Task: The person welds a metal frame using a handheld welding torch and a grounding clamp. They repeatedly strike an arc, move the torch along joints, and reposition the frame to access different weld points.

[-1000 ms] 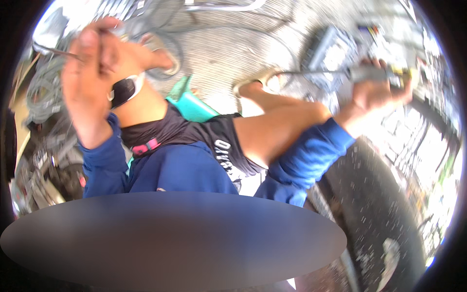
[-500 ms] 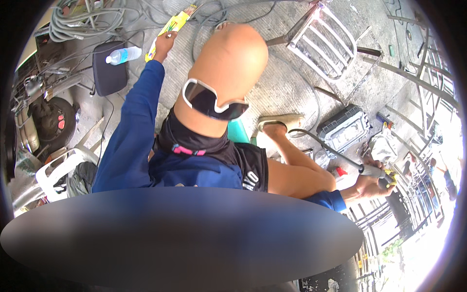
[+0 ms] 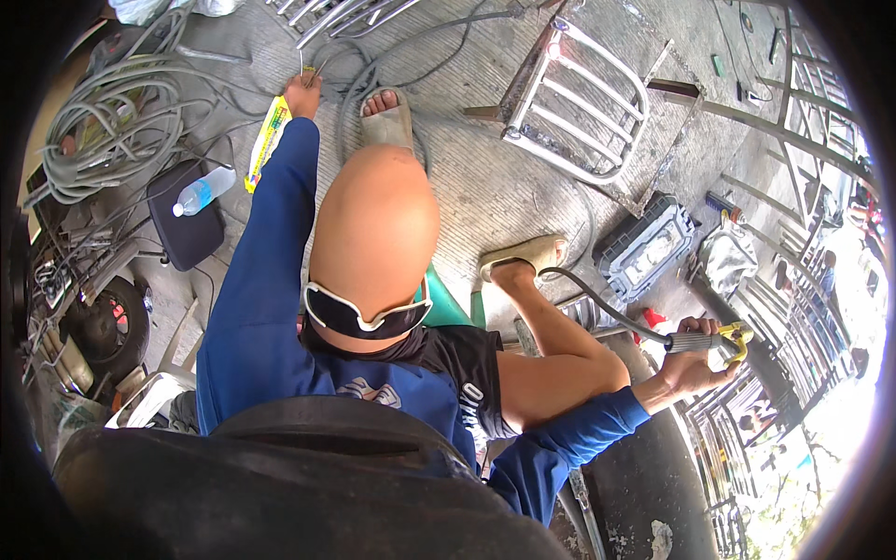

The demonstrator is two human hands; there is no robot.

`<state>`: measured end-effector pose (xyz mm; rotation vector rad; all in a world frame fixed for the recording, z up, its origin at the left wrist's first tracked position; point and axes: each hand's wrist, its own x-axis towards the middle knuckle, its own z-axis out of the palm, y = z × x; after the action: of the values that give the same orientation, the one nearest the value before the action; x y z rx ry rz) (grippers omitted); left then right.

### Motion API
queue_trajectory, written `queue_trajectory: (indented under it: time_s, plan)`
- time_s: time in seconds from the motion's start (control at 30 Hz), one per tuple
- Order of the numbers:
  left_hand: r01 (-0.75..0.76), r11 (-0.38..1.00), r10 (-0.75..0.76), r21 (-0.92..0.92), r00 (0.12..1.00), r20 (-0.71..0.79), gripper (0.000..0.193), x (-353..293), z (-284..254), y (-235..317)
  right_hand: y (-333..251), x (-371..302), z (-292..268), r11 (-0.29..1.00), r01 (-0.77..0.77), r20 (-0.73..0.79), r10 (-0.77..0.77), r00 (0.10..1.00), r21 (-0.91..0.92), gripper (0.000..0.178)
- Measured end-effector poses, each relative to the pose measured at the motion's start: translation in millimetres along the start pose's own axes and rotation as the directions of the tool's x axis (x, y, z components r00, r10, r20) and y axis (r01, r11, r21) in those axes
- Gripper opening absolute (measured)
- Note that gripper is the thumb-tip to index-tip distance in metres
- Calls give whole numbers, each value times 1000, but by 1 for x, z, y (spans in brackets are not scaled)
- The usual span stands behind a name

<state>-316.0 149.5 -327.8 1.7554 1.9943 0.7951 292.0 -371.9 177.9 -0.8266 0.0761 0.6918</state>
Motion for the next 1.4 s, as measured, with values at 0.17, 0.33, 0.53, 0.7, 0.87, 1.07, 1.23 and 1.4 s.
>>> queue_trajectory:
  time_s: [0.17, 0.33, 0.53, 0.7, 0.87, 1.07, 1.23, 1.4]
  plan:
    - [129, 992, -129, -6, 990, 58, 37, -4, 17, -1, 6, 0, 9, 1000, -12, -18, 11, 1000, -24, 77]
    - [87, 995, -93, 55, 987, 131, 36, 5, 23, 13, 12, -1, 18, 999, -19, 5, 19, 1000, -26, 78]
    - [-34, 983, 11, 182, 991, 130, 25, -14, 15, 26, 14, -7, 23, 998, -28, 12, 29, 1000, -62, 80]
    - [-155, 969, 130, 192, 982, 136, 19, -23, 13, 41, 15, -8, 18, 994, -34, 4, 35, 999, -106, 80]
    - [-338, 928, 324, 160, 940, 107, 19, -7, 16, 88, 22, -8, 17, 979, -30, 39, 38, 999, -202, 82]
    - [-468, 883, 461, -31, 854, 240, 22, -9, 22, 173, 41, -9, 33, 964, 38, -20, -44, 999, -265, 73]
    - [-539, 840, 449, 59, 752, 483, 22, -23, 56, 228, 54, -10, 50, 945, 71, -32, -86, 996, -320, 68]
    - [-644, 764, 550, -41, 616, 565, 23, -22, 83, 252, 58, -10, 52, 943, 82, -50, -104, 993, -321, 68]
